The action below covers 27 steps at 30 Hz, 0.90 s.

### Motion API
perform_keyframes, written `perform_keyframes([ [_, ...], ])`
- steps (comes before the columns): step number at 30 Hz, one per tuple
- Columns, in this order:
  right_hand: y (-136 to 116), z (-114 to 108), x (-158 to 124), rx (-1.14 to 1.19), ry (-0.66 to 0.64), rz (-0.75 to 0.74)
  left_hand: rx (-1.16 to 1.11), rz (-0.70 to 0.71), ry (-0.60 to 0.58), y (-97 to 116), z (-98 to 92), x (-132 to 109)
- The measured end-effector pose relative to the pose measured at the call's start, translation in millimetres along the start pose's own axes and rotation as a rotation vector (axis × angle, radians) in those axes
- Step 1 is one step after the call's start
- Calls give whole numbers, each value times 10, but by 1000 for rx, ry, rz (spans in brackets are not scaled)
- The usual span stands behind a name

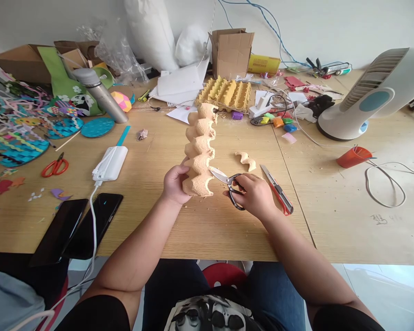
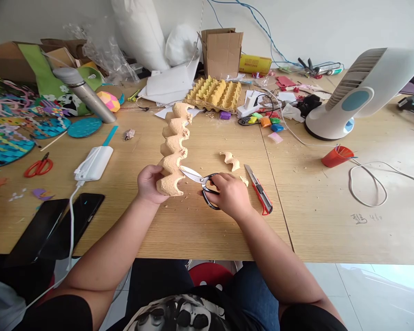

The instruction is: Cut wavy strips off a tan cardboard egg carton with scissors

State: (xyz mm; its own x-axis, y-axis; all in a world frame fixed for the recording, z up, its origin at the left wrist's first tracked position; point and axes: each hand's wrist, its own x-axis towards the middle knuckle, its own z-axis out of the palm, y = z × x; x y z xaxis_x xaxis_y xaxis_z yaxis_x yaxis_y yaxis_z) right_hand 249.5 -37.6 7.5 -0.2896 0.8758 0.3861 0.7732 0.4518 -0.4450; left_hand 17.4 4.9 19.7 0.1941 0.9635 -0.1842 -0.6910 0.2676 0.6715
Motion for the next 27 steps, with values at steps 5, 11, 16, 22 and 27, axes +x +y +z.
perform_keyframes([
  [5, -10, -7, -4, 12, -13, -15, 8, 0, -38, 3, -2, -5],
  [11, 2, -1, -5, 19, -12, -11, 13, 1, -45, 0, -20, -5],
  [16, 22, 15, -1, 4, 6, -19, 26, 12, -69, -7, -29, 3],
  [22, 33, 15, -4, -24, 32, -40, 21, -2, -80, -8, -21, 0],
  [27, 19, -16, -5, -56, 28, -26, 21, -2, -74, -11, -25, 0],
])
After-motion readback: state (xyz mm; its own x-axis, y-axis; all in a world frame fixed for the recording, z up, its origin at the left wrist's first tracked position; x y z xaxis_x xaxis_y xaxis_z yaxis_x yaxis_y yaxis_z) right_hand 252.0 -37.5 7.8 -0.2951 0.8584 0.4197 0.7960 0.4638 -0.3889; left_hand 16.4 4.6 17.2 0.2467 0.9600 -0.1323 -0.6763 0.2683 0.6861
